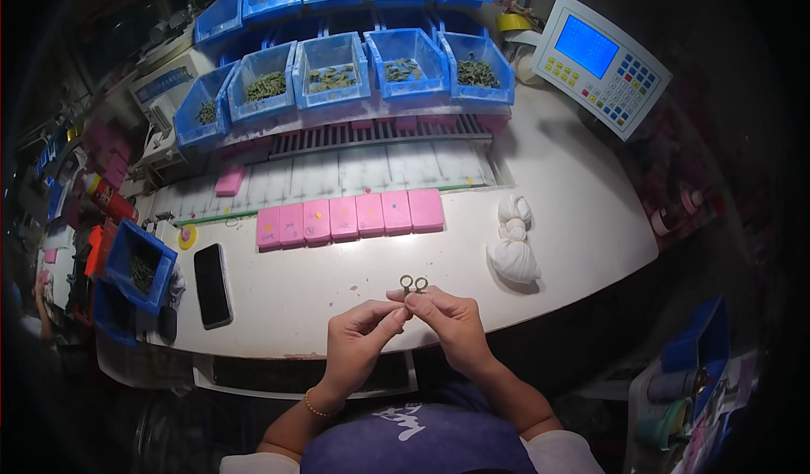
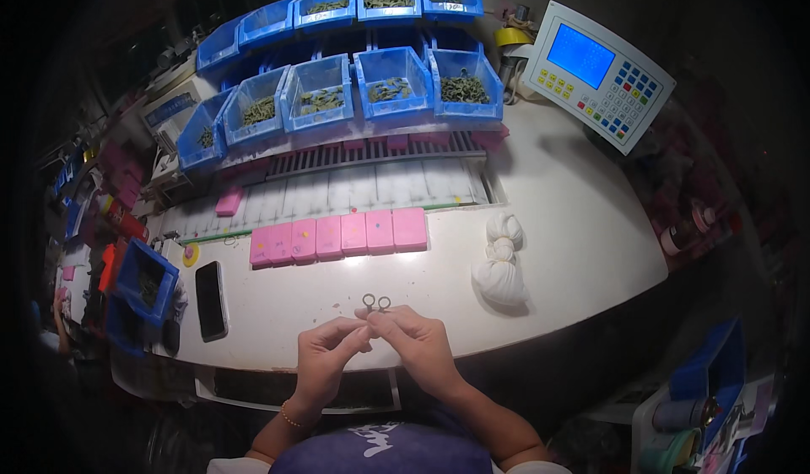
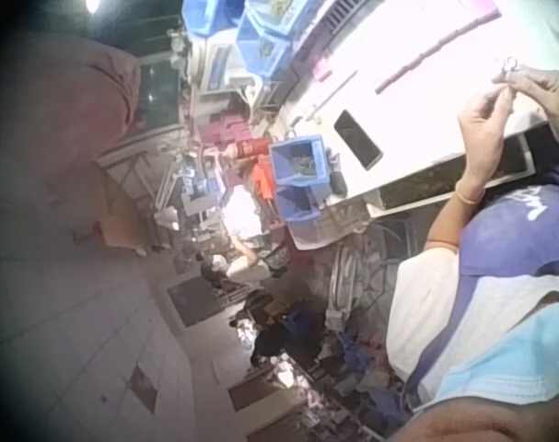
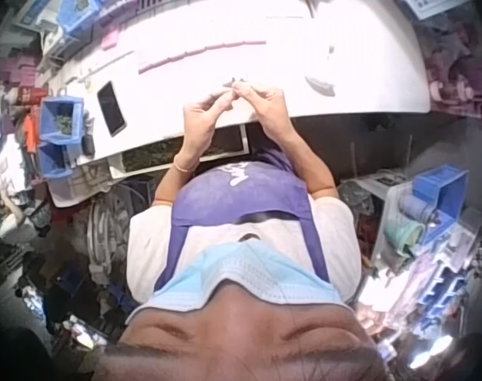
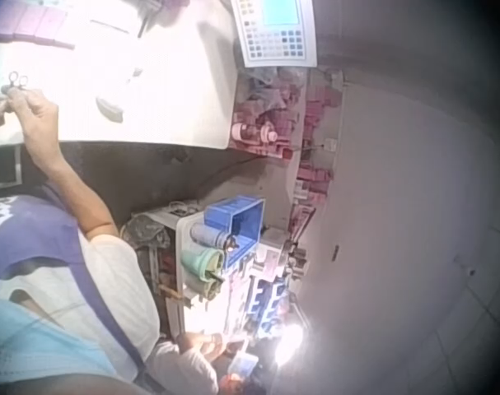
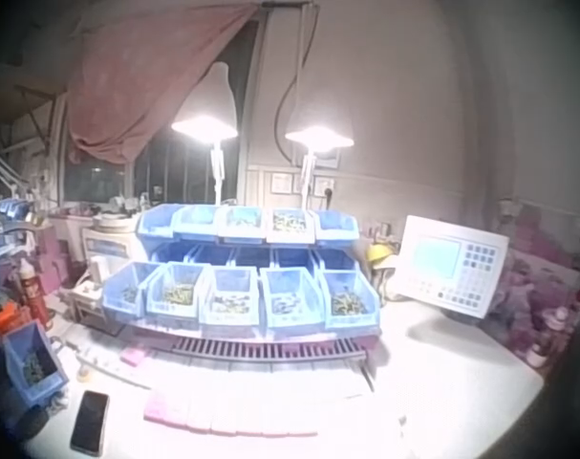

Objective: The person is assembling wicks by placing small metal bases onto a silicone mold and cleaning them.

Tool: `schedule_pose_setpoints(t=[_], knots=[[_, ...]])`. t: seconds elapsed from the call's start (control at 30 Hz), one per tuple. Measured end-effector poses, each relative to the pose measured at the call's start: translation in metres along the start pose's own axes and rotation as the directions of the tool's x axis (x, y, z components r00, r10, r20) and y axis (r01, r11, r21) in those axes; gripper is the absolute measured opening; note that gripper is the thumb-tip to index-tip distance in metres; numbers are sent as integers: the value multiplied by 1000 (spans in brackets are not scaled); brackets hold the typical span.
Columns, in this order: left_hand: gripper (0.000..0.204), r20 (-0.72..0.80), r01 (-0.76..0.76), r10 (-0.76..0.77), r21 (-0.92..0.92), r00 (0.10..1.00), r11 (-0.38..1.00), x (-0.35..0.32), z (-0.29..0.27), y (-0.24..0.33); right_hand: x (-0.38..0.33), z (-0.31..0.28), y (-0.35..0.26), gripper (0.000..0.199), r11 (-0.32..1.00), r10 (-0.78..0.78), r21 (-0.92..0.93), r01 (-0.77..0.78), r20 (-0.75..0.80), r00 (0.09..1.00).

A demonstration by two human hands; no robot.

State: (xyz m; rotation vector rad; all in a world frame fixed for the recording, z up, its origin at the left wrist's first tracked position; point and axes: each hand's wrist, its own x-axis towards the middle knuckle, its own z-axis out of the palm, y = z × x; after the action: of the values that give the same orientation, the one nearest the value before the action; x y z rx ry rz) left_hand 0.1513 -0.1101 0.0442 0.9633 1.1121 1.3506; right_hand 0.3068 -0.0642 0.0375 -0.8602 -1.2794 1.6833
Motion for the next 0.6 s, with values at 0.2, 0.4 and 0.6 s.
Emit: schedule_pose_setpoints(t=[0.2,0.4,0.6], knots=[[18,14,7,-6,-37,1000,999,0,1,-4,0,3,1,21,997,-5,74,7,-18,1000],[13,7,-60,60,0,998,998,1,3,-16,-4,4,8,20,995,-89,-50,87,-46,995],[5,-41,-287,307,256,951,923,5,3,-29,-5,6,15,17,972,-178,-168,166,-61,982]])
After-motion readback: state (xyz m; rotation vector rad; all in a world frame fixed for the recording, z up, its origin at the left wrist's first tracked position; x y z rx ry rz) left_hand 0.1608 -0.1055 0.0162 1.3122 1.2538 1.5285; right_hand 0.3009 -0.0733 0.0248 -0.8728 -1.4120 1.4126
